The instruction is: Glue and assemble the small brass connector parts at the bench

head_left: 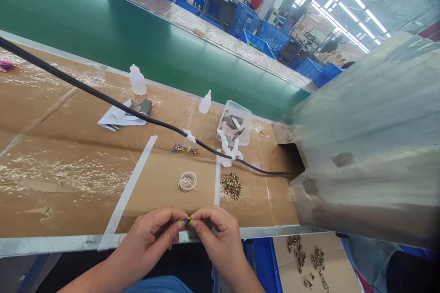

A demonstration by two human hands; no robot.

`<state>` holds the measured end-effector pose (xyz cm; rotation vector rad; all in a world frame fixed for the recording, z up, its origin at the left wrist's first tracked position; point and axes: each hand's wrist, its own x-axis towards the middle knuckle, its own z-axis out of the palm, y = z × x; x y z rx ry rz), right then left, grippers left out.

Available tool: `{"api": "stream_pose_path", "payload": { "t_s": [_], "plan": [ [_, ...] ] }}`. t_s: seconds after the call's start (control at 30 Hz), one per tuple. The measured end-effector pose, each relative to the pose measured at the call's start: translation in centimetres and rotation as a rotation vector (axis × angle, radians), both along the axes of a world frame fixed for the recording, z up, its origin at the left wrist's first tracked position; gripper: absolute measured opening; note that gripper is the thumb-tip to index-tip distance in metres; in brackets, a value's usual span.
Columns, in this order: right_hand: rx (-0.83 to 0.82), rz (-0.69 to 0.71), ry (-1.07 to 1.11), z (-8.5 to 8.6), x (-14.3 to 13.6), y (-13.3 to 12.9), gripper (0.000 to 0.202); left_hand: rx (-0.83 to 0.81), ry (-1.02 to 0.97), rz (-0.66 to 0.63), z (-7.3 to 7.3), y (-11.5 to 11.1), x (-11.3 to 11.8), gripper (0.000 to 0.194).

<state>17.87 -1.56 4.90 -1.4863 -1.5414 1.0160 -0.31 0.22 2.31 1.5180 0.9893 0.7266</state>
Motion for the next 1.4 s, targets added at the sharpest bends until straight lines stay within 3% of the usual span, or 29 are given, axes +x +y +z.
{"api": "stream_pose_path", "payload": {
  "t_s": [0.3,0.63,0.97,1.17,1.4],
  "plan": [
    [-0.067,-0.059,0.100,-0.3,-0.3,-0.6,0.007,-0.116,-0.051,-0.014,-0.6,-0.3,-0.2,0.021],
    [-0.021,-0.063,0.088,0.2,-0.2,-0.7,0.009,-0.450,-0.234,-0.049,1.0,0.2,0.1,0.032],
    [0.067,-0.016,0.009,0.3,-0.3,-0.7,0.009,-0.324,-0.225,0.094,0.3,0.0,0.1,0.021],
    [0.204,0.043,-0.013,0.0,-0.1,-1.0,0.016,-0.434,-0.279,0.144,0.9,0.5,0.1,0.025],
    [0.292,0.035,-0.041,-0.1,-0.2,-1.3,0.021,-0.532,-0.357,0.182,0.0,-0.1,0.1,0.025]
  ]
}}
